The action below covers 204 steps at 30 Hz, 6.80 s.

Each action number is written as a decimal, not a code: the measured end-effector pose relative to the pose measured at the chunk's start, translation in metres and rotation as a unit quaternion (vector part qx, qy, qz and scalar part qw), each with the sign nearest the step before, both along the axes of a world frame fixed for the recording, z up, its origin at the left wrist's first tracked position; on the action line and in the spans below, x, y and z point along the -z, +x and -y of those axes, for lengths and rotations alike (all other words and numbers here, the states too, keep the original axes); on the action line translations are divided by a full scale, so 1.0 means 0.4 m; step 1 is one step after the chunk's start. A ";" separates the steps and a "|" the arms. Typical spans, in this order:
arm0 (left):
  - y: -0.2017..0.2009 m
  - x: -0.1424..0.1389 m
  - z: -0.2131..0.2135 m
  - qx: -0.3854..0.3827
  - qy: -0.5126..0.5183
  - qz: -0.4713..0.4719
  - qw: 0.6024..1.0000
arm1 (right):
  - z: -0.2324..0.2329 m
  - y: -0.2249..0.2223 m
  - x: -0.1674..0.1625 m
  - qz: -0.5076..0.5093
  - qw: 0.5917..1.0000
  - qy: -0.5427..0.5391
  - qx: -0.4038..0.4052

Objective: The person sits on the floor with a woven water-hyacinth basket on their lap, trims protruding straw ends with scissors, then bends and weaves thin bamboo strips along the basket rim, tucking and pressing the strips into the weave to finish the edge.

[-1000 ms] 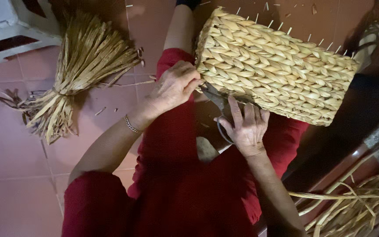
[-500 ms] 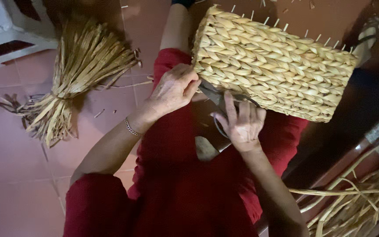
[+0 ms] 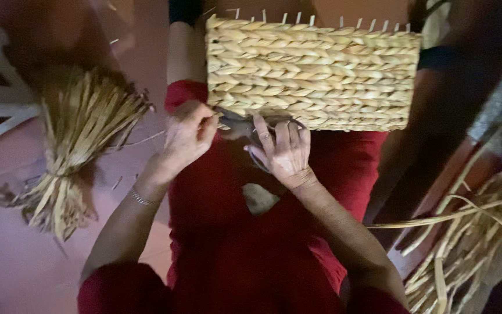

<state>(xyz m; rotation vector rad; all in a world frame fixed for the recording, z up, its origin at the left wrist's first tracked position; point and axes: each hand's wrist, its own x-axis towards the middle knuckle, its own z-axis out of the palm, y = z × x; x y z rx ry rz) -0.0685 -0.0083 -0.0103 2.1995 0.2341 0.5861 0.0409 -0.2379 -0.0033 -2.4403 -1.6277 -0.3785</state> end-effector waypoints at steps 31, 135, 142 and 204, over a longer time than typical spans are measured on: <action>0.264 -0.032 0.036 -0.131 -0.132 -0.173 0.967 | 0.987 0.076 -0.002 -0.125 0.680 0.346 0.634; 0.359 -0.077 0.487 0.135 0.205 0.019 0.969 | 0.411 0.225 -0.028 -0.065 0.878 0.319 0.350; 0.363 -0.065 0.486 0.116 0.131 0.070 0.982 | 0.390 0.184 -0.001 -0.033 0.933 0.214 0.289; 0.269 -0.090 0.440 0.102 0.151 0.040 0.982 | 0.316 0.136 -0.041 -0.015 0.968 0.123 0.217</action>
